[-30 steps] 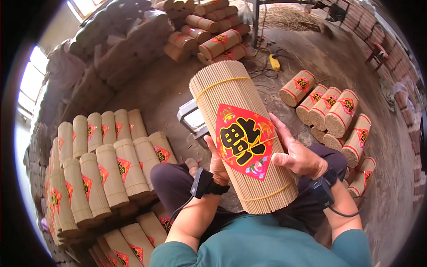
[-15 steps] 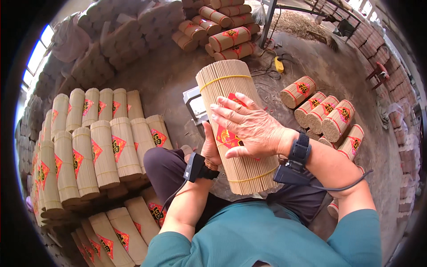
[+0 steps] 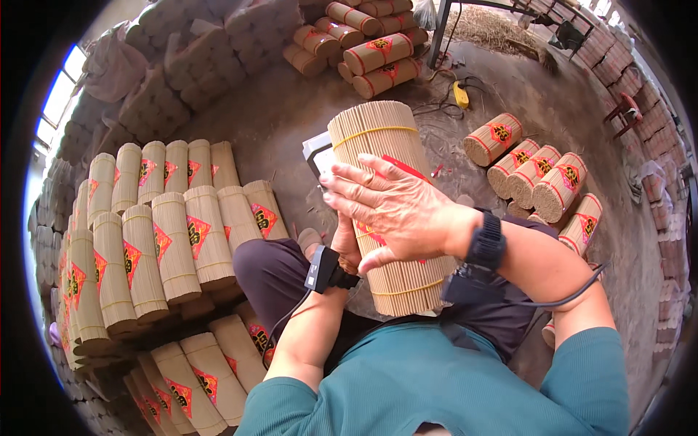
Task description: Weighing and bundling incense sticks using an automated packaging scale.
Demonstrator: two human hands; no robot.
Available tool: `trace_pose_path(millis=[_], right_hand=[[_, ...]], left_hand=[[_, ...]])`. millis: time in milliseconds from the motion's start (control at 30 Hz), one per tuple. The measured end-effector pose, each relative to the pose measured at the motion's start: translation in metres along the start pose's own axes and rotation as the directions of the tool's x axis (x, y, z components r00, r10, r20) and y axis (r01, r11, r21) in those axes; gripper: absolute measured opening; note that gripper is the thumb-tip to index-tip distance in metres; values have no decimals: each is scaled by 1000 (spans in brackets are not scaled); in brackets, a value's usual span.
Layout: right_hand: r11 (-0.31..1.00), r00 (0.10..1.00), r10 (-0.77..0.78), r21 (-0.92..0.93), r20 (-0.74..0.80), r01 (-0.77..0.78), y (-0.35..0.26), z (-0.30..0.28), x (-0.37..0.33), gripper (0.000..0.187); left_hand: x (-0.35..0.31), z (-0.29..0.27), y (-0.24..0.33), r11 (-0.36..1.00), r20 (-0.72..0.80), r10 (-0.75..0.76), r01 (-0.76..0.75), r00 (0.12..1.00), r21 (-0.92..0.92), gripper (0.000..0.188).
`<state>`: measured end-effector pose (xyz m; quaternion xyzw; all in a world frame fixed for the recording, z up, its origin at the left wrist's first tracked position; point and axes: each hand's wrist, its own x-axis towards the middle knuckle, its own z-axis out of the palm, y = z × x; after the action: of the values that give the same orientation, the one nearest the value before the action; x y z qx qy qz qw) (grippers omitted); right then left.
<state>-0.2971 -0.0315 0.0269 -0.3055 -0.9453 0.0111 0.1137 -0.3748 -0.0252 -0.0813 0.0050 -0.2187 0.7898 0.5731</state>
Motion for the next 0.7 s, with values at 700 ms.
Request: trace_pose_path(millis=[700], right_hand=[[-265, 610, 720, 944, 330, -197, 64, 107, -90, 93]], left_hand=[[18, -49, 88, 229, -600, -747, 958, 287, 173, 102]])
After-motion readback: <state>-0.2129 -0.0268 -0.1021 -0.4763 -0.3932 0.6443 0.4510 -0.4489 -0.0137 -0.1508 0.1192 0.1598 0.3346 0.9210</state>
